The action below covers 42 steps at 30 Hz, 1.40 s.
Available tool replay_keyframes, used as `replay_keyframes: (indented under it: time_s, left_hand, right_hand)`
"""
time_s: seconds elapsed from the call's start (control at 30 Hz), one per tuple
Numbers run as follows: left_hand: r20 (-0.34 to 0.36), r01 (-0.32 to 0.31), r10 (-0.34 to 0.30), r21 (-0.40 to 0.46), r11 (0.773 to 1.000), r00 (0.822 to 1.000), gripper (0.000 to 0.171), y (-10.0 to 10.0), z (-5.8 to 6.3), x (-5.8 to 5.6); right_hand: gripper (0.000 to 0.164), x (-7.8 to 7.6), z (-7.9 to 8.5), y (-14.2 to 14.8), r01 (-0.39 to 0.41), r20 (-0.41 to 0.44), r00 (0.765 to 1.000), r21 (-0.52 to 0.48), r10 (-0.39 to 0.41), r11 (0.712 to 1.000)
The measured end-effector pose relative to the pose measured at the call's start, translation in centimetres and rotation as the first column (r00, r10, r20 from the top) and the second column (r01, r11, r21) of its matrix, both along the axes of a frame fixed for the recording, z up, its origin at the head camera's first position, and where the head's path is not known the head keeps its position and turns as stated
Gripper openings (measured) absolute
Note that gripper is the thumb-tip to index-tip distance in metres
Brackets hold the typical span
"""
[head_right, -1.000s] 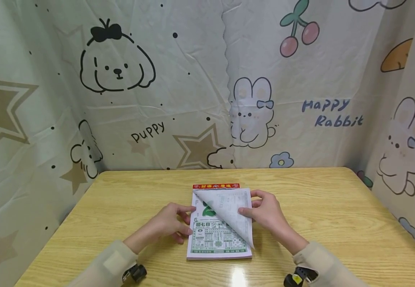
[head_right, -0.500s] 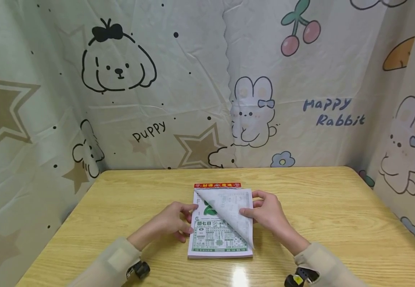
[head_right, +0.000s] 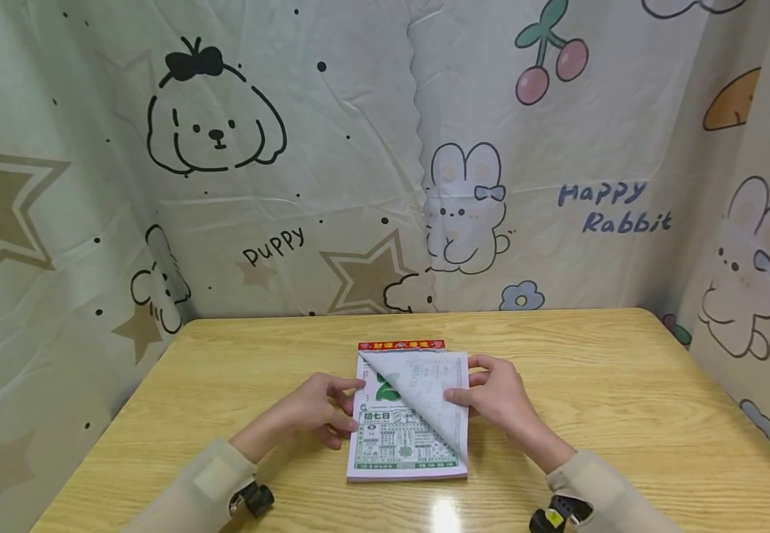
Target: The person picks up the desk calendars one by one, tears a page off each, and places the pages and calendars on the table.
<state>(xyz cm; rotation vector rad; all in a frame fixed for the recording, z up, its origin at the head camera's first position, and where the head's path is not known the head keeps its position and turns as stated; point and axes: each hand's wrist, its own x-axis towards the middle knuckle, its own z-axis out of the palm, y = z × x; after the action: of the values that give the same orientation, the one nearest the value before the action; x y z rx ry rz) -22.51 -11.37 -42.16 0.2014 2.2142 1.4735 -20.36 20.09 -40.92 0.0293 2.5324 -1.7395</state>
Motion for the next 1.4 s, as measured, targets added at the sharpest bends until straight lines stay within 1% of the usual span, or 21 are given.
replay_keyframes:
  time_s: [0.2, 0.33, 0.57, 0.83, 1.0, 1.2, 1.4]
  left_hand:
    - [-0.027, -0.039, 0.039, -0.002, 0.999, 0.999, 0.069, 0.1, -0.1, 0.1]
    - [-0.021, -0.058, 0.058, -0.013, 0.998, 0.998, 0.066, 0.3, 0.0, 0.2]
    - [-0.012, -0.044, 0.044, -0.01, 0.999, 0.999, 0.065, 0.3, 0.1, 0.0]
    - [0.004, -0.039, 0.039, 0.006, 0.999, 0.999, 0.063, 0.1, -0.1, -0.3]
    - [0.014, 0.014, -0.014, -0.005, 1.0, 1.0, 0.062, -0.2, -0.2, -0.5]
    - [0.025, 0.085, -0.084, -0.025, 0.996, 0.996, 0.061, -0.3, 0.3, -1.0]
    - [0.014, 0.119, -0.119, -0.042, 0.992, 0.993, 0.061, -0.4, 0.5, -1.2]
  right_hand:
    - [0.053, 0.0, -0.1, 0.1, -0.007, -0.003, 1.0, -0.006, 0.007, 1.0]
    - [0.053, -0.2, -0.1, 0.2, 0.0, -0.003, 1.0, 0.001, 0.0, 1.0]
    - [0.054, -0.2, -0.1, 0.3, 0.01, 0.008, 1.0, 0.009, -0.01, 1.0]
    - [0.046, -0.3, -0.1, 0.3, 0.008, 0.005, 1.0, 0.001, -0.008, 1.0]
    - [0.044, -0.3, -0.1, 0.1, 0.002, 0.01, 1.0, 0.005, -0.002, 1.0]
    - [0.046, -0.3, 0.0, 0.2, 0.0, 0.008, 1.0, 0.002, 0.0, 1.0]
    - [0.046, -0.4, 0.0, 0.2, -0.003, 0.005, 1.0, 0.007, 0.003, 1.0]
